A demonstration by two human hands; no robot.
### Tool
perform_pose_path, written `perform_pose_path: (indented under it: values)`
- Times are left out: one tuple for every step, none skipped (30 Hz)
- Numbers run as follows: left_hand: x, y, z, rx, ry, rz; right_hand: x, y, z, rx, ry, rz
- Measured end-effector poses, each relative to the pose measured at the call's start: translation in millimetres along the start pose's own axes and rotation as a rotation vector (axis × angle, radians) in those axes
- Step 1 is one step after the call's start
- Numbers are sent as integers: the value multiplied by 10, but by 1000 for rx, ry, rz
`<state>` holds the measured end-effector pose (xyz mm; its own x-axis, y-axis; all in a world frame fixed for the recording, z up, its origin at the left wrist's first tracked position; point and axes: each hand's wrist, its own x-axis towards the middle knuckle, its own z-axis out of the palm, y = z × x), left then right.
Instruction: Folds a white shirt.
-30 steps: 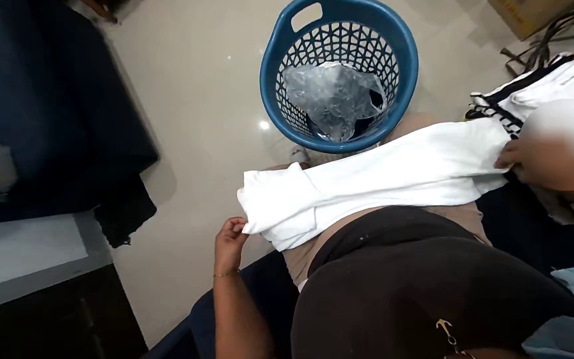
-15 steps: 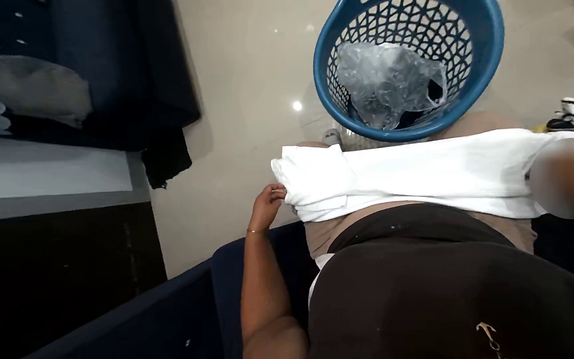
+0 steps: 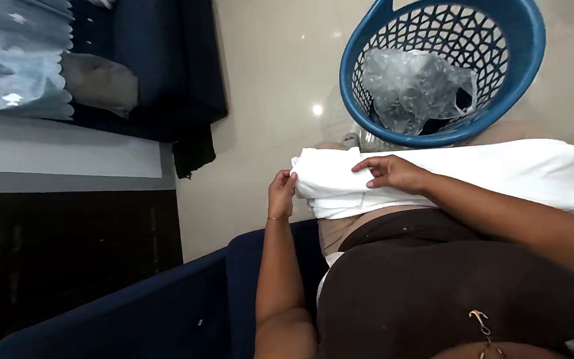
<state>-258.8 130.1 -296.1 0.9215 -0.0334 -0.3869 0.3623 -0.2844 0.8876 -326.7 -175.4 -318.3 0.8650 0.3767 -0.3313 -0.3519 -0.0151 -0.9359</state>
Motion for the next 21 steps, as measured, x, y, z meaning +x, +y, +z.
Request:
perform_pose_path:
  values:
    - [-65,27,-42,-30,-2,19,-51,-41,-17,-80,-13,-40]
    - [-120,28,-92,-23,-21,22,-101,-59,-35,-150,-39,-77]
    - [-160,7,-145,26,-59,3,-144,-49,-47,-201,-77,-101]
    - [-177,-26,-192,119,-122,-38,-182,-15,-49,-234,-115,-109]
    - [-173,-54,-216,235,-195,-101,-219,22,-48,-258,-154,-95]
    - [-144,-80,-213,352,-258,-173,-256,57,-52,-285,-175,-71]
    - [-100,-102,-187,438,-280,-236,-295,93,-71,-323,-170,-54]
    - [-50,-132,-154,467,-251,-278,-340,135,-104,-363,-131,-51]
    - [8,-168,-123,438,-187,-301,-396,183,-155,-410,-62,-67]
    - [81,-212,-98,373,-107,-304,-464,232,-223,-466,33,-93]
    - [166,-249,-71,300,-27,-299,-550,278,-308,-540,146,-124]
    - [257,-273,-40,241,39,-294,-654,332,-410,-626,272,-159]
    - [351,-286,-12,199,82,-300,-773,393,-528,-712,396,-182]
    - [442,-286,18,169,98,-316,-898,478,-648,-803,524,-203]
    - [532,-283,51,139,101,-332,-1033,551,-756,-895,642,-194]
    - [620,-293,85,106,107,-339,-1176,592,-840,-961,734,-137]
    - [683,-289,120,82,112,-333,-1320,618,-898,-996,796,-49]
    - [725,-280,156,73,122,-300,-1452,653,-926,-998,839,39]
    - [751,-262,175,46,127,-258,-1563,708,-929,-977,880,108]
    - [760,-243,187,19,154,-208,-1661,778,-911,-928,918,157]
    - [747,-204,196,-7,202,-154,-1743,868,-890,-878,960,179]
